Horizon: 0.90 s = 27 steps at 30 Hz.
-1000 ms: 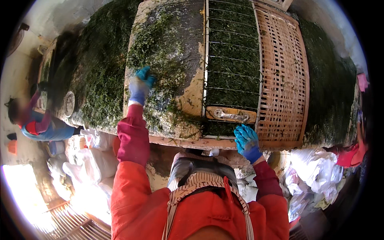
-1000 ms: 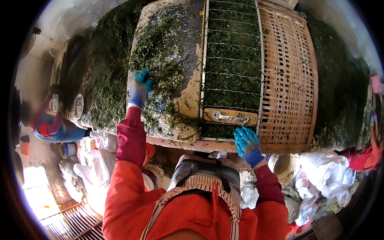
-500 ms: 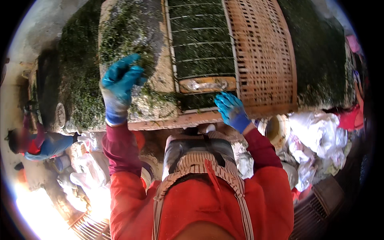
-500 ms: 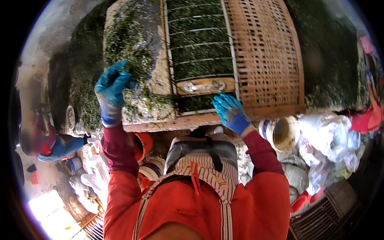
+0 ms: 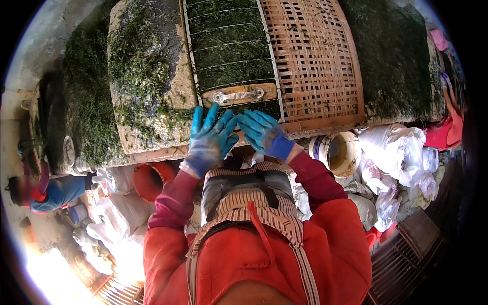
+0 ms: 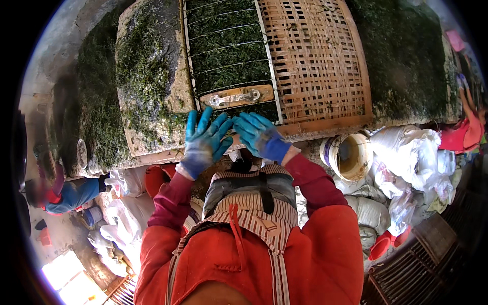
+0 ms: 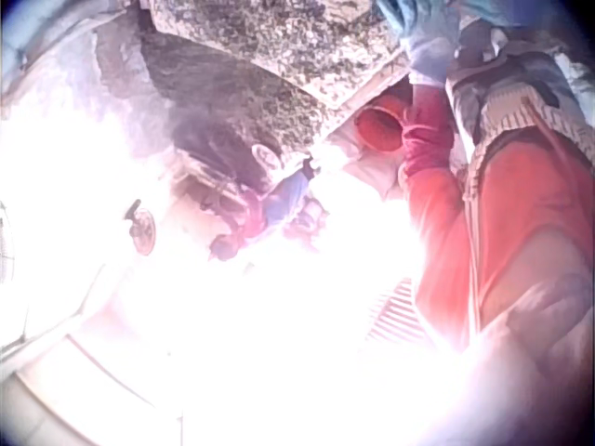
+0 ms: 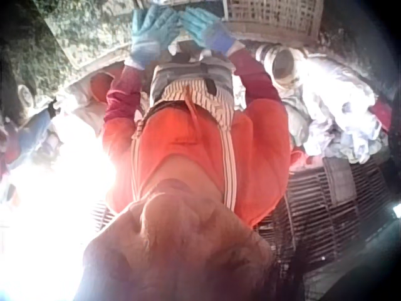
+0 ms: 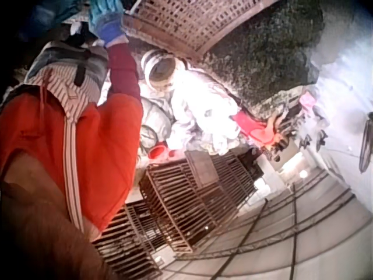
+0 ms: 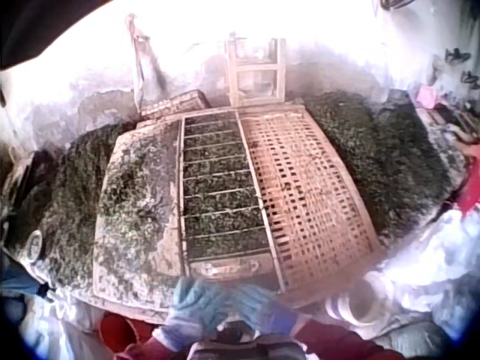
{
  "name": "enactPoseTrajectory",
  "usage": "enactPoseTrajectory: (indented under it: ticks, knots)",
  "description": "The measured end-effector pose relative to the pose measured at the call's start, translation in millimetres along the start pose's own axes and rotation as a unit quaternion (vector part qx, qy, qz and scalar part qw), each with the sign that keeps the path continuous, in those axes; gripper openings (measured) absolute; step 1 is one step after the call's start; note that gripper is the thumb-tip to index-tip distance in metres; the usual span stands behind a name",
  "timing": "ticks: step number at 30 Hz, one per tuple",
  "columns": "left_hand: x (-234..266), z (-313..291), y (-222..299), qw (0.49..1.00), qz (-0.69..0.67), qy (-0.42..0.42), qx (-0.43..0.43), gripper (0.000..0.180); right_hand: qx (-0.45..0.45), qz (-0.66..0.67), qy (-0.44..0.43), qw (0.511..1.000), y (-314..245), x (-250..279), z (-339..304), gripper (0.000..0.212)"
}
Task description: The person is arranging and pressing green leaves into the compartments of a wooden tray by hand. They move handfuls of leaves from a large pile on the workbench into the tray and use a wooden press tool to flatten them.
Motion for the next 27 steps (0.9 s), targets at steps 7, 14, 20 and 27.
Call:
enactPoseTrajectory:
  ticks: [7,14,20,27]
  knots:
    - [-45.4,-4.2,-28.5,0.972,0.028,-0.213,0.1,0.059,-0.054,0.096,-0.065,0.992,-8.2,-10.7,24.5,0.047]
    - [-6.6,-44.4,-83.8,0.984,-0.099,0.035,0.143,0.064,-0.085,0.165,-0.051,0.981,-10.0,-38.1,40.9,0.042]
    - [4.5,-19.3,-122.1,0.981,-0.077,-0.034,0.172,0.062,-0.104,0.376,-0.02,0.92,-24.6,-110.8,67.4,0.038]
    - [82.1,47.8,-85.3,0.835,-0.506,0.157,-0.145,0.06,-0.046,0.188,-0.003,0.981,-27.3,-37.1,70.0,0.029]
Point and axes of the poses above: each hand's wrist, its own z-axis towards the middle knuckle, its own x-axis out of the back of the hand, y = z × x, the point moved 3 cm from there along z, towards the middle knuckle, and after that the axes turned 10 degrees about -y, right-handed, at the moved point
